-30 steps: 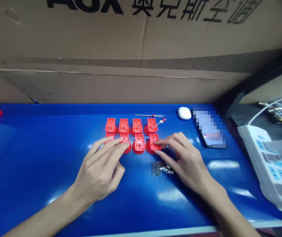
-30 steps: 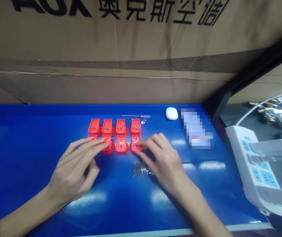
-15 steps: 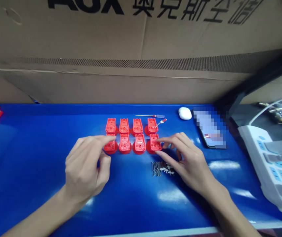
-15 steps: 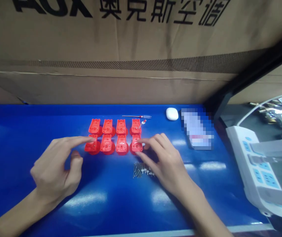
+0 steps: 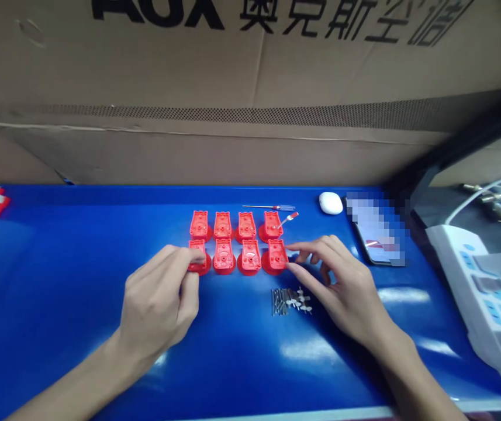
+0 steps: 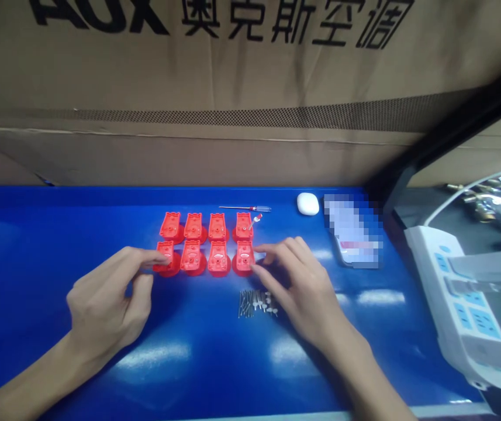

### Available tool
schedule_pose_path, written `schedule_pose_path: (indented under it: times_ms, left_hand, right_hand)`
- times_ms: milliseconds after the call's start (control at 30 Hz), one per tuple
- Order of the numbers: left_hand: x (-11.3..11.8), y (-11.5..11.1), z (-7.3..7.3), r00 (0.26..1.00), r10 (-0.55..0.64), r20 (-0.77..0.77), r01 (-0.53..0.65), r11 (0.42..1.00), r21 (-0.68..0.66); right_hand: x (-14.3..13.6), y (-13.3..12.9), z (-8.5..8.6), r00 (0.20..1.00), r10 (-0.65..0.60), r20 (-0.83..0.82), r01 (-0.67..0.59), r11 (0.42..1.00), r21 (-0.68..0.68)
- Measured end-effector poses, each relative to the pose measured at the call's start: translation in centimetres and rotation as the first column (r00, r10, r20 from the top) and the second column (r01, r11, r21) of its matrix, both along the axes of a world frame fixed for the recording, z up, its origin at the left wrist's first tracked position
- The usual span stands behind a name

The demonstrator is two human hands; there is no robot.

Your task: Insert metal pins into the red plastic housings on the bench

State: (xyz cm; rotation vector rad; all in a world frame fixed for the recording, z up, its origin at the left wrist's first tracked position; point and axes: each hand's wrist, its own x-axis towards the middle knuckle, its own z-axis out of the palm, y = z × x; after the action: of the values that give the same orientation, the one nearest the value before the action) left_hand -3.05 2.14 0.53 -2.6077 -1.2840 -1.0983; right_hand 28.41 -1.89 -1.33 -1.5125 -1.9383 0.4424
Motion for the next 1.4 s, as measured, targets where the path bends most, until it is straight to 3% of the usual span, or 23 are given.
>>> schedule_pose_path:
  times_ms: [233,433,600,800,1033,1400]
  left_hand:
    - [-0.1,0.0,0.1,1.000,0.011,-0.007,-0.011,1.000,-0.009]
    - [-0.2,0.1,-0.1,1.000,-0.007,-0.014,0.006,1.000,-0.025]
    - [-0.2,-0.1,0.0,1.000,-0.013,0.000,0.013,0.998,-0.055]
    - [-0.1,-0.1,0.0,1.000,-0.026,-0.001,0.026,0.998,-0.059]
    - [-0.3,0.2,-0.1,0.999,-0.023,-0.039,0.020,0.997,-0.069]
    - [-0.4,0.5,0.0,0.995,-0.057,-0.077,0.054,0.997,-0.046]
  right_hand:
    - [0.5,0.6,0.1,0.995,-0.088,-0.040,0.086,0.995,-0.045]
    - [1.5,1.9,1.5,0.970,-0.237,-0.050,0.234,0.970,-0.061]
    - [1.1,4.1,2.1,0.975,-0.175,-0.138,0.159,0.980,-0.123]
    - [0.4,6.3,0.7,0.969,-0.120,-0.218,0.092,0.987,-0.132]
    - [0.0,6.7,-0.7,0.955,-0.144,-0.260,0.116,0.986,-0.120]
    - [-0.3,6.7,-0.9,0.925,-0.203,-0.323,0.151,0.972,-0.178]
